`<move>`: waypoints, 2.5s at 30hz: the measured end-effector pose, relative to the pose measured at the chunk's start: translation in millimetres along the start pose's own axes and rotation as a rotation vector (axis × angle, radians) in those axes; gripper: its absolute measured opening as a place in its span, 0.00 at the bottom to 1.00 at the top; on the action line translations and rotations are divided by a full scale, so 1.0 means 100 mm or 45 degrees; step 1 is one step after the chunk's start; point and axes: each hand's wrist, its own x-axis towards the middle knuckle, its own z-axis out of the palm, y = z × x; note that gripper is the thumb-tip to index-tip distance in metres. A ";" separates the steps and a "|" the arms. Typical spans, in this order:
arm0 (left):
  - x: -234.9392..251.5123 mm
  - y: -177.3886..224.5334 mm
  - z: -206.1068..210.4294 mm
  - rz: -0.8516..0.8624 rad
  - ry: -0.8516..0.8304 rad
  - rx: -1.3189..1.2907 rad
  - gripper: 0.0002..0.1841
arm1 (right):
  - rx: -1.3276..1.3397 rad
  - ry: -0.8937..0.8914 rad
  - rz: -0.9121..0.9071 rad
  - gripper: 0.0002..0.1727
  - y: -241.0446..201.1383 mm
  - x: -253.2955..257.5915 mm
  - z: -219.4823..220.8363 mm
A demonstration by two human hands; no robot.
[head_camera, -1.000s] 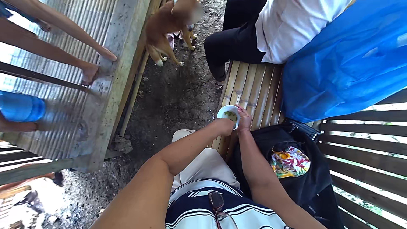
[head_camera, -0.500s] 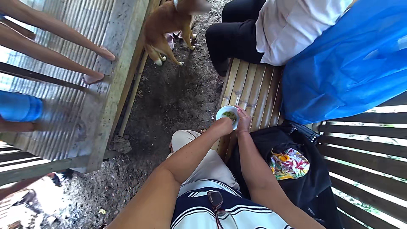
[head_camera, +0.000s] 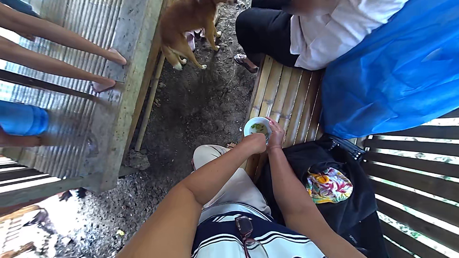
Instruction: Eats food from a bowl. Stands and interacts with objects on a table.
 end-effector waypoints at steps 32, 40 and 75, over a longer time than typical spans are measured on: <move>0.10 -0.39 -0.24 -0.063 -0.311 -0.308 0.16 | 0.011 -0.010 0.018 0.18 0.05 0.02 0.02; 0.08 -0.32 -0.22 0.131 -0.253 0.055 0.11 | -0.011 -0.013 0.000 0.17 0.04 0.03 0.02; -0.12 0.07 -0.39 0.301 -0.338 0.667 0.06 | 0.015 0.003 0.002 0.17 0.07 0.02 0.04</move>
